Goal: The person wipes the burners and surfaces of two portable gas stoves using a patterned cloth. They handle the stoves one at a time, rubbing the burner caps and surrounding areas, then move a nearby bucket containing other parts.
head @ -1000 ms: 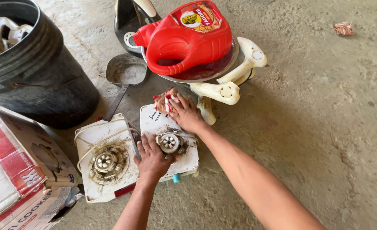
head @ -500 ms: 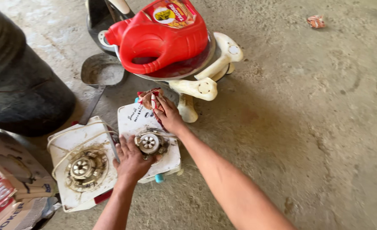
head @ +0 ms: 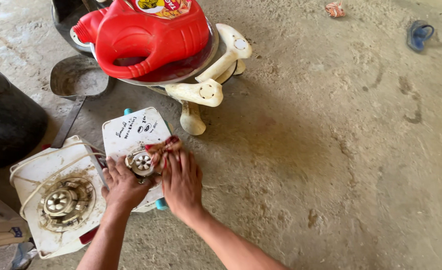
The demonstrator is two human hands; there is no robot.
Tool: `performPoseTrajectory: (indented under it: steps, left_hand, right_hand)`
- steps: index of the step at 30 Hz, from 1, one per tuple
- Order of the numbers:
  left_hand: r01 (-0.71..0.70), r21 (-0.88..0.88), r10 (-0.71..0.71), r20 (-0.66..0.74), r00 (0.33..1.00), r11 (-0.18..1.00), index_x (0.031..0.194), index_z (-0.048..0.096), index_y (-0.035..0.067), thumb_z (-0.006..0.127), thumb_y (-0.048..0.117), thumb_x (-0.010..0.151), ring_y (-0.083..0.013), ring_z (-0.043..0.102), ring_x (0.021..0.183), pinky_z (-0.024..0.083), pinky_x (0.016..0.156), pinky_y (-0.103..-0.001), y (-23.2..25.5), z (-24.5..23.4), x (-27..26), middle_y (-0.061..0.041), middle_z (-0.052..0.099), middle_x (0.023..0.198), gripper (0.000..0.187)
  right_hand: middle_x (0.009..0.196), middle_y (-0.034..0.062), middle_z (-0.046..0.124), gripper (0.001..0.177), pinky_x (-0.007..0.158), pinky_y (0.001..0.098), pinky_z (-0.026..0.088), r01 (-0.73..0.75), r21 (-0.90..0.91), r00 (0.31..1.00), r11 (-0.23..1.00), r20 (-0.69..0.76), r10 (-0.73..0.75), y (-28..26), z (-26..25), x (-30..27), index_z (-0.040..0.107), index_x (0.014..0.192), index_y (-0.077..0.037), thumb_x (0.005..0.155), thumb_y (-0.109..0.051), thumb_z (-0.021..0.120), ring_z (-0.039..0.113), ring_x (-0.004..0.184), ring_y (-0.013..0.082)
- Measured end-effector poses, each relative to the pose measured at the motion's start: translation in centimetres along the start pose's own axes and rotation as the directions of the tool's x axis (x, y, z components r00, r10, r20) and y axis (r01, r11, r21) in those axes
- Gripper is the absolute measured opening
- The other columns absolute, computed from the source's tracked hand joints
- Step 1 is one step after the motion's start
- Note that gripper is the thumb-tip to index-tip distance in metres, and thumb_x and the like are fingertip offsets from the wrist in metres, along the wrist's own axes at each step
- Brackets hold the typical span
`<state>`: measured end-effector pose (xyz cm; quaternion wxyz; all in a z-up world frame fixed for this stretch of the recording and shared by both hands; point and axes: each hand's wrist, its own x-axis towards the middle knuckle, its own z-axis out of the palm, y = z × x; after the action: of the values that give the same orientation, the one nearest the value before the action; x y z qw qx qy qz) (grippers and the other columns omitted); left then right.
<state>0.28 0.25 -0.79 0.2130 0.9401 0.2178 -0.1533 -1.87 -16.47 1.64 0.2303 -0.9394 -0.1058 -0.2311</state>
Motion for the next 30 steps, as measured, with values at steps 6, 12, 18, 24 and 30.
performPoseTrajectory:
  steps: [6, 12, 18, 24, 30]
  left_hand:
    - [-0.005, -0.031, 0.004, -0.044, 0.999, 0.999, 0.164, -0.004, 0.019, 0.08, 0.078, 0.06, -0.039, -0.004, 0.158, 0.014, 0.121, -0.067, 0.1, 0.1, -0.6, -0.017, -0.008, 0.172, 0.146]
    - [-0.021, -0.047, 0.017, -0.089, 0.996, 0.999, 0.163, -0.007, 0.02, 0.08, 0.074, 0.063, -0.0417, -0.007, 0.157, 0.012, 0.119, -0.067, -0.3, 0.9, -0.4, -0.022, -0.011, 0.17, 0.143]
    - [-0.005, -0.046, 0.002, -0.055, 0.998, 0.999, 0.164, -0.003, 0.019, 0.08, 0.072, 0.067, -0.0446, -0.005, 0.157, 0.011, 0.122, -0.067, -0.1, 0.7, -0.3, -0.024, -0.008, 0.17, 0.138]
    - [0.01, -0.051, -0.012, -0.027, 1.0, 0.999, 0.163, -0.002, 0.017, 0.082, 0.073, 0.064, -0.045, -0.005, 0.156, 0.011, 0.121, -0.068, 0.1, 0.3, -0.3, -0.025, -0.009, 0.17, 0.142]
    - [0.009, -0.06, -0.011, -0.034, 0.999, 0.998, 0.164, 0.0, 0.02, 0.084, 0.072, 0.062, -0.0439, -0.006, 0.157, 0.012, 0.122, -0.068, 0.1, 0.3, -0.1, -0.024, -0.009, 0.17, 0.141]
  right_hand:
    - [0.143, 0.0172, 0.054, 0.039, 0.102, 0.0467, 0.054, -0.123, 0.191, 0.973, 0.974, 0.218, 0.08, 2.9, 3.9, 3.1, 0.046, 0.142, -0.01, 0.108, -0.029, 0.049, 0.061, 0.124, 0.0318]
    - [0.145, 0.0146, 0.053, 0.065, 0.075, 0.0494, 0.067, -0.68, 0.21, 0.618, 0.702, 0.679, 0.395, 2.7, 0.1, -1.4, 0.026, 0.165, -0.015, 0.109, -0.048, 0.027, 0.075, 0.097, 0.0325]
    - [0.116, 0.0176, 0.068, 0.083, 0.105, 0.0532, 0.046, -0.573, 0.052, 0.6, 0.818, 0.706, 0.376, 6.6, 4.5, 3.4, 0.071, 0.114, -0.006, 0.1, -0.065, 0.014, 0.058, 0.112, 0.0357]
    - [0.118, 0.0166, 0.062, 0.075, 0.086, 0.0497, 0.055, -0.414, -0.04, 0.791, 0.909, 0.48, 0.381, 6.2, 7.4, 4.4, 0.068, 0.102, -0.007, 0.107, -0.063, 0.018, 0.062, 0.099, 0.0329]
    - [0.104, 0.015, 0.067, 0.082, 0.059, 0.0329, 0.058, -0.527, 0.198, 0.733, 0.826, 0.598, 0.325, 3.6, 0.9, -0.4, 0.031, 0.158, -0.004, 0.102, -0.06, 0.011, 0.066, 0.075, 0.0185]
